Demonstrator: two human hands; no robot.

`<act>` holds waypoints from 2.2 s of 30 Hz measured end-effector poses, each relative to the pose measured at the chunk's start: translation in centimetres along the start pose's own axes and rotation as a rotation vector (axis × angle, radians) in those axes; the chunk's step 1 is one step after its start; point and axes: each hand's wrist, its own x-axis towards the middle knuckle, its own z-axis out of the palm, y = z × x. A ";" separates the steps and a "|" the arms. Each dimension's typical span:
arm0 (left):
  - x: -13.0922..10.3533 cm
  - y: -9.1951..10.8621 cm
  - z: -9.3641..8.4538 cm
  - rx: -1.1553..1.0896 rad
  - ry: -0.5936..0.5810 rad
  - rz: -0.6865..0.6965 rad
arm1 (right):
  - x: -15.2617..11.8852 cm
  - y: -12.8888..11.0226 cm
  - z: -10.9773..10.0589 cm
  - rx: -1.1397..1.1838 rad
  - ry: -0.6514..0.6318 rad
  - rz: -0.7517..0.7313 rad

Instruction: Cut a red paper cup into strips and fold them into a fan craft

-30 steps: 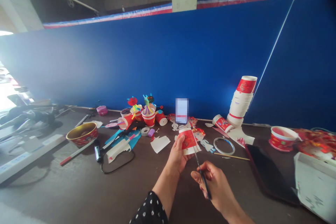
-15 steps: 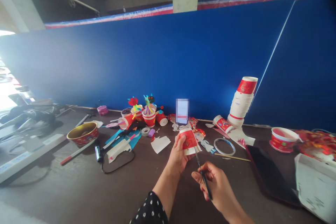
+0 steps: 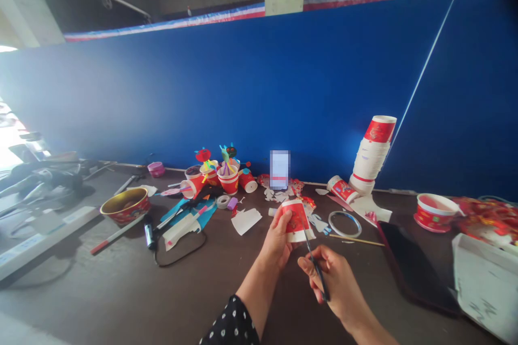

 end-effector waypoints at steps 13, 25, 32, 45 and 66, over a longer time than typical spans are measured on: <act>0.1 -1.0 0.2 -0.058 -0.022 0.025 | -0.2 -0.6 -0.1 0.067 0.006 -0.036; 0.1 -1.1 0.0 -0.049 -0.061 0.038 | -0.2 -1.0 -0.3 0.111 -0.004 -0.038; 0.0 -1.1 0.3 -0.056 -0.038 0.021 | -0.2 -0.7 -0.4 0.122 0.009 -0.023; 0.3 -1.1 0.1 -0.062 -0.054 0.004 | 0.0 -0.5 -0.5 0.145 0.005 -0.023; -0.2 -0.2 0.1 0.063 -0.057 -0.019 | -0.1 -0.4 -0.7 0.156 0.027 -0.046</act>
